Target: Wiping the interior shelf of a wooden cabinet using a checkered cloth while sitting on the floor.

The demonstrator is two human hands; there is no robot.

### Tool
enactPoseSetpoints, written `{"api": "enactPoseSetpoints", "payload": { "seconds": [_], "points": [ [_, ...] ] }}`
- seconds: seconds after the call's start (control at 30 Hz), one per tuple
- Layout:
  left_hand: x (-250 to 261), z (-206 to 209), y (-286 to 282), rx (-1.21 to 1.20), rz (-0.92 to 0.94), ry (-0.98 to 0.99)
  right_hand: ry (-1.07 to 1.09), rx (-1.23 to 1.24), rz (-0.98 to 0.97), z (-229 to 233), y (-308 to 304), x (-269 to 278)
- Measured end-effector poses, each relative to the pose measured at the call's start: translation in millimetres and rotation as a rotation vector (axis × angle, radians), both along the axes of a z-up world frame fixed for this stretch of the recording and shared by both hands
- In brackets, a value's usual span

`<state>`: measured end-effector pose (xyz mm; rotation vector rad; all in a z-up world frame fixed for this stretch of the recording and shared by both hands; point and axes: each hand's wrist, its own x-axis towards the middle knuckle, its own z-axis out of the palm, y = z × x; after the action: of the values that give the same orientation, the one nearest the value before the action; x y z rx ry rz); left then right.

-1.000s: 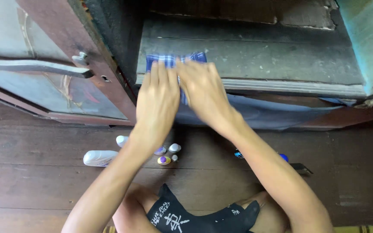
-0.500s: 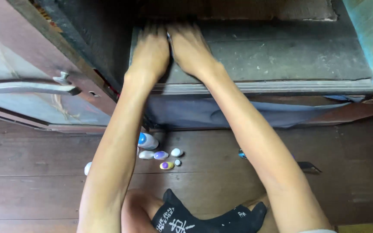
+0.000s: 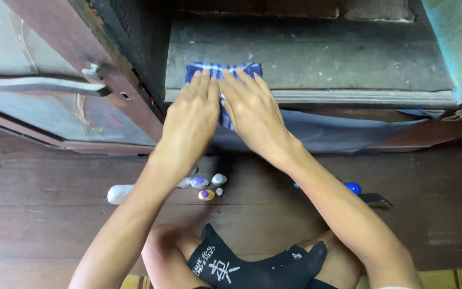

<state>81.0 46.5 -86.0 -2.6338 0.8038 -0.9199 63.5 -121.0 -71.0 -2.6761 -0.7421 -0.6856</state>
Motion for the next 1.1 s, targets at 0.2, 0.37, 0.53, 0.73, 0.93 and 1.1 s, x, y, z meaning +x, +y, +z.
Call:
{"api": "enactPoseSetpoints", "payload": {
  "seconds": [0.2, 0.37, 0.53, 0.73, 0.93, 1.1],
  "points": [
    [13.4, 5.6, -10.2, -0.047, 0.084, -0.052, -0.033, 0.017, 0.000, -8.2, 4.7, 22.9],
    [139.8, -21.9, -14.5, -0.058, 0.177, -0.061, 0.018, 0.013, -0.008, -6.1, 26.9, 130.6],
    [155.8, -32.2, -14.8, -0.095, 0.292, 0.001, 0.092, 0.122, 0.063, 7.7, 32.9, 146.1],
    [81.4, -6.8, -1.8, 0.039, 0.219, -0.037, 0.057, 0.152, 0.161, 2.1, 23.8, 99.3],
    [-30.8, 22.6, -4.7, -0.025, 0.157, -0.074, -0.002, 0.106, 0.057, 0.5, 9.6, -3.7],
    [-26.1, 59.5, -19.1, -0.029, 0.175, -0.175, -0.194, 0.194, 0.085, 22.2, -1.4, 9.7]
  ]
}}
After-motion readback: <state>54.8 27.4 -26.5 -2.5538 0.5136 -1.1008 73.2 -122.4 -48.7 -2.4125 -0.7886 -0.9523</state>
